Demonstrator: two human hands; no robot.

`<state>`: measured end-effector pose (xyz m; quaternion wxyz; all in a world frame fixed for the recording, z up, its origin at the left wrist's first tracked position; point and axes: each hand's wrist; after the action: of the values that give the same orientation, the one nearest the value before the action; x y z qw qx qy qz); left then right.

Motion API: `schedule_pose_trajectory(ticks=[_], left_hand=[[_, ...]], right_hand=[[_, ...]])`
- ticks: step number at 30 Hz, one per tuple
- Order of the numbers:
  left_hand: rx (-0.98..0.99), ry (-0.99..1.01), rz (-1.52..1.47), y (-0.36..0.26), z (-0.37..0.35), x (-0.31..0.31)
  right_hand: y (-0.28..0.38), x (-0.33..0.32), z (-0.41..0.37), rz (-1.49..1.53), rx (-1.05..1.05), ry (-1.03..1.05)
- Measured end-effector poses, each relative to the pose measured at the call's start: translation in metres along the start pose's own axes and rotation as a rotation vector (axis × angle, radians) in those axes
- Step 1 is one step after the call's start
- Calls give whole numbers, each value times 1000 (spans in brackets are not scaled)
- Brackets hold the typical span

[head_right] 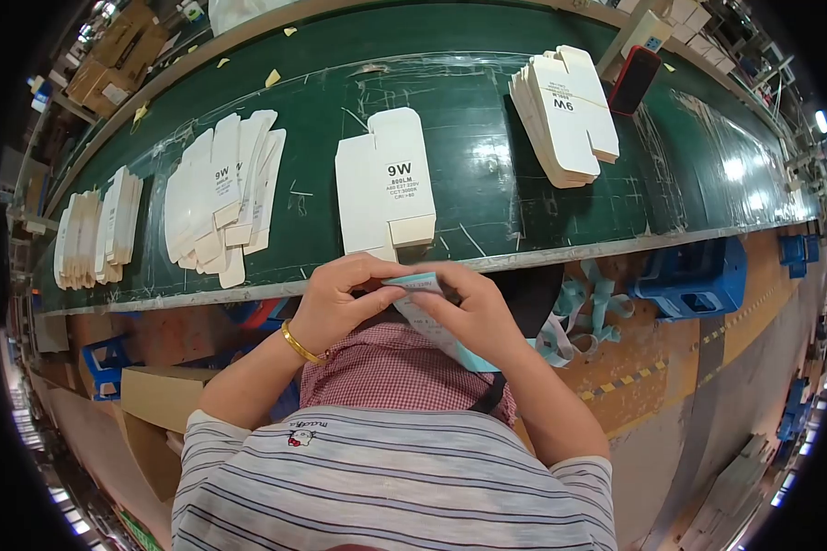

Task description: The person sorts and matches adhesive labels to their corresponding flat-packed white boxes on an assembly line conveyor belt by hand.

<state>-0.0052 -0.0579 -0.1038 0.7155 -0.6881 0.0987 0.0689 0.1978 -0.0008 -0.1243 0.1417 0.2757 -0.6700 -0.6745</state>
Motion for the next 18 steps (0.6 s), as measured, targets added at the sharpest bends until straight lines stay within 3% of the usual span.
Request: schedule_pose_trajectory(ticks=[4,11,18], left_hand=[[87,-47,55,7,6,-4],[34,-129,-82,12,18,-6],[-52,-162,4,20,33,-16]], right_hand=[[2,6,5,-21,98,-22],[1,16,15,12,140,-123],[-11,22,20,-65,157,-134]])
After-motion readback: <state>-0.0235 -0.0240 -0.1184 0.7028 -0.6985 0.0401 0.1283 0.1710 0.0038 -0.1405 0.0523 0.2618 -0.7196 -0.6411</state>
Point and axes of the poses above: each hand's wrist, its own z-axis towards the middle knuckle, its own x-axis out of the palm, y = z × x, and after that the axes turned 3 degrees about -z, right-handed
